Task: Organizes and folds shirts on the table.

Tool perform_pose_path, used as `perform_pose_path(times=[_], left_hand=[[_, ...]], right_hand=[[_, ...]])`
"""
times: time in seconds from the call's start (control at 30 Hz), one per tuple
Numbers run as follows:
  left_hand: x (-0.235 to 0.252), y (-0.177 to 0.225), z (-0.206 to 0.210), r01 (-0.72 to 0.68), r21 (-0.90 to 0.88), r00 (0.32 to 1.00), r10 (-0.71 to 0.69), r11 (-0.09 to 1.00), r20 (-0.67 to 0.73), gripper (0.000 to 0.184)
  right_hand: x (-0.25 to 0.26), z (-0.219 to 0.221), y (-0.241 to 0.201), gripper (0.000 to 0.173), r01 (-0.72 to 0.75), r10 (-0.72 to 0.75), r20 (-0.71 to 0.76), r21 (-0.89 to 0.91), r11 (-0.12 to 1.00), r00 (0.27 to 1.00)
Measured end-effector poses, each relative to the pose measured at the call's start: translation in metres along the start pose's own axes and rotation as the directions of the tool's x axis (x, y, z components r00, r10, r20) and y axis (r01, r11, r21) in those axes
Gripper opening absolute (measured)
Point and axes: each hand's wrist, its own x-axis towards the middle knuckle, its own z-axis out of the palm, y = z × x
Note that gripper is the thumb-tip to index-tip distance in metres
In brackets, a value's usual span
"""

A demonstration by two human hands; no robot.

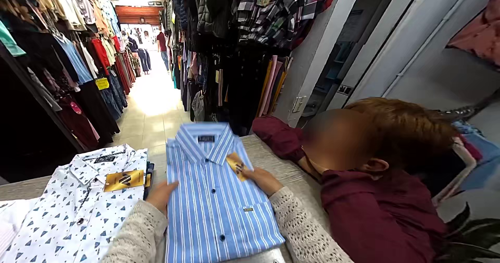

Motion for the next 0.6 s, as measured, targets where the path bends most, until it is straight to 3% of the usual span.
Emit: perform_pose_path(times=[0.13,0.27,0.37,0.5,0.6], left_hand=[[-0.005,-0.003,0.004,0.092,0.044,0.996,-0.092,0.995,0.009,0.028],[-0.012,-0.003,0.004,0.025,-0.06,1.0,-0.026,0.998,-0.013,0.032],[-0.01,-0.008,-0.003,0.007,-0.073,1.0,-0.008,0.997,-0.011,0.036],[-0.001,-0.017,-0.014,-0.017,0.296,0.998,-0.001,0.955,0.058,0.048],[-0.002,-0.012,-0.019,-0.111,0.527,0.992,0.128,0.843,0.005,0.051]], right_hand=[[-0.003,0.002,0.013,0.032,-0.046,0.048,0.09,-0.032,0.998,0.995],[-0.009,0.003,0.011,0.022,-0.001,-0.005,0.052,0.121,0.993,0.999],[-0.017,0.002,0.008,0.017,-0.043,0.041,0.015,0.167,0.985,0.999],[-0.018,0.008,0.013,0.02,-0.053,0.048,-0.03,-0.162,0.985,0.998],[-0.012,0.004,0.022,0.027,0.02,-0.048,-0.076,-0.333,0.943,0.996]])
